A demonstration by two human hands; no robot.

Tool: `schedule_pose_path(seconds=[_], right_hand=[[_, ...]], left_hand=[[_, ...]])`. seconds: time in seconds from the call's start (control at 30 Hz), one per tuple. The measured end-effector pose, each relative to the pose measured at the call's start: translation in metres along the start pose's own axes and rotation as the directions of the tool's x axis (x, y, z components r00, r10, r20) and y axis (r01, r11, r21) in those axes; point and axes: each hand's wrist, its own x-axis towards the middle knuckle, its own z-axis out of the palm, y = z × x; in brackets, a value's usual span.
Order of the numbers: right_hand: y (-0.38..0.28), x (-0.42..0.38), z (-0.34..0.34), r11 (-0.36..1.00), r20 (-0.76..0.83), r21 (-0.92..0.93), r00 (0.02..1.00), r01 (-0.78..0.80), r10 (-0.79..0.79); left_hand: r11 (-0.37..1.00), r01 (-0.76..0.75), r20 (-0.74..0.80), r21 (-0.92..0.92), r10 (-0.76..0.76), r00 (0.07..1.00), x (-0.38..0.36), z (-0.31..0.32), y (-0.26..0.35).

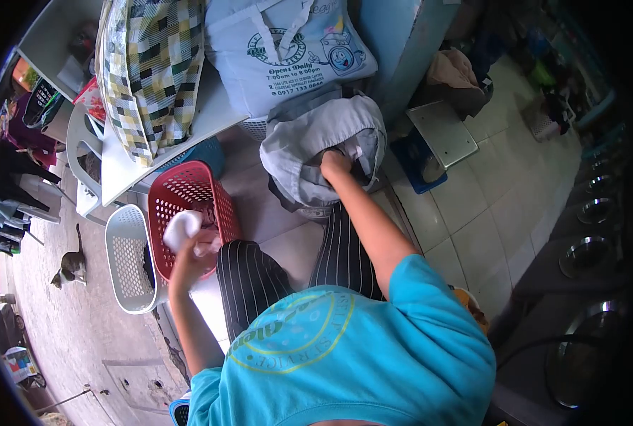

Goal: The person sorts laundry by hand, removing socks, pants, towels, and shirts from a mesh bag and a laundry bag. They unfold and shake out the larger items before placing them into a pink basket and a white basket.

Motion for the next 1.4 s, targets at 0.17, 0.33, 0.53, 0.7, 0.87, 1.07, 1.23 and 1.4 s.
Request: schedule_pose_path(seconds=[0.17, 0.33, 0.53, 0.7, 0.87, 1.07, 1.23, 1.4], right_hand=[[0.011, -0.021, 0.0, 0.876, -0.002, 0.465, 0.989, 0.13, -0.146], [0.015, -0.055, -0.105, -0.159, -0.1, 0.987, 0.851, 0.019, -0.516], [-0.018, -0.092, -0.204, -0.394, -0.281, 0.918, 0.762, 0.037, -0.584], [-0.056, -0.152, -0.192, -0.346, -0.212, 0.938, 0.742, -0.029, -0.636], [-0.094, -0.224, -0.109, -0.068, -0.184, 0.976, 0.612, 0.208, -0.769], [-0.075, -0.178, -0.135, 0.234, -0.535, 0.68, 0.689, 0.694, -0.489], [-0.004, -0.115, -0.18, 0.766, -0.56, 0.338, 0.771, 0.546, -0.303], [0.026, -0.109, -0.159, 0.919, -0.381, 0.17, 0.884, 0.355, -0.271]], left_hand=[[0.985, 0.049, 0.371, 0.166, -0.109, 0.922, -0.007, 0.048, 0.007], [0.947, 0.032, 0.315, 0.319, -0.138, 0.939, -0.017, 0.058, 0.012], [0.969, -0.048, 0.347, 0.241, -0.04, 0.937, -0.02, 0.065, 0.031], [0.965, -0.172, 0.182, -0.198, 0.209, 0.961, -0.006, 0.081, 0.061], [0.803, -0.587, -0.106, -0.105, 0.578, 0.809, 0.034, 0.099, 0.066], [0.788, -0.119, -0.222, -0.605, -0.023, 0.975, 0.056, 0.057, 0.009], [0.701, -0.367, -0.603, -0.611, -0.112, 0.79, 0.011, -0.041, 0.024], [0.718, -0.378, -0.67, -0.584, -0.165, 0.724, -0.015, -0.127, -0.032]])
